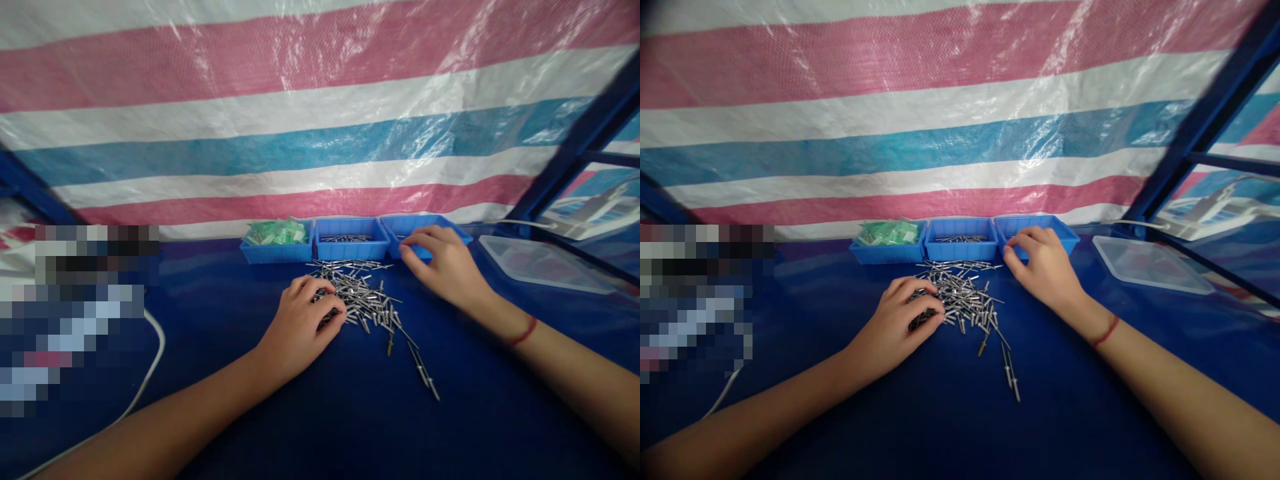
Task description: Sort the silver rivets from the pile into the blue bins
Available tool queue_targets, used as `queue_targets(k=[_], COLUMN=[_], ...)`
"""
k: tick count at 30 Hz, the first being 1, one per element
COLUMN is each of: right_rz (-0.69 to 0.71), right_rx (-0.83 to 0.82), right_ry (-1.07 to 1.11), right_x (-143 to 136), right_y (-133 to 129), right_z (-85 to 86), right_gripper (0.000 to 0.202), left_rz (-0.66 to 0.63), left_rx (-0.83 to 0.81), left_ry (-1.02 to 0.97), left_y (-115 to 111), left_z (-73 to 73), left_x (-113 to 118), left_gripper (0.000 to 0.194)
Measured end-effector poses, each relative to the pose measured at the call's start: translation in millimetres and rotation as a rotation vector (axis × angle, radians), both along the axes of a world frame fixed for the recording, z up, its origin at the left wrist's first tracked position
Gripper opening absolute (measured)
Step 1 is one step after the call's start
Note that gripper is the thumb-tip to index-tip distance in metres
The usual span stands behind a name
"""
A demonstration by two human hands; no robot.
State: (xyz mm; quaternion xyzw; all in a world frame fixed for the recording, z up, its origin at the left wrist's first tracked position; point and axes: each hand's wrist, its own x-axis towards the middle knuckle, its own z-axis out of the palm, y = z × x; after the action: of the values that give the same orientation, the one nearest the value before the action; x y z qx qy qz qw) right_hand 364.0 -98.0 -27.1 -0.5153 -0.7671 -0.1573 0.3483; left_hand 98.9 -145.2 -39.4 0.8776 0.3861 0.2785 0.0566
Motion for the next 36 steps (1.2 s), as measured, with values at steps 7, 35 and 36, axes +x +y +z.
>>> queue_targets(k=[7, 35, 36], right_rz=[0.386, 0.621, 0.618], right_rx=[-0.146, -0.339, -0.342], right_ry=[-0.022, 0.155, 0.160], right_x=[-44.5, -70.0, -70.2], right_y=[-38.4, -58.8, -58.8], right_z=[3.5, -2.6, -2.4], right_gripper=[0.013, 0.011, 0.010], left_rz=[-0.016, -0.180, -0.181], left_rx=[0.060, 0.030, 0.030], left_ry=[-0.056, -0.350, -0.351], left_y=[1.5, -0.5, -0.6], left_z=[-2.2, 5.7, 5.8], left_x=[-2.6, 0.0, -0.2], left_gripper=[0.015, 0.004, 0.004])
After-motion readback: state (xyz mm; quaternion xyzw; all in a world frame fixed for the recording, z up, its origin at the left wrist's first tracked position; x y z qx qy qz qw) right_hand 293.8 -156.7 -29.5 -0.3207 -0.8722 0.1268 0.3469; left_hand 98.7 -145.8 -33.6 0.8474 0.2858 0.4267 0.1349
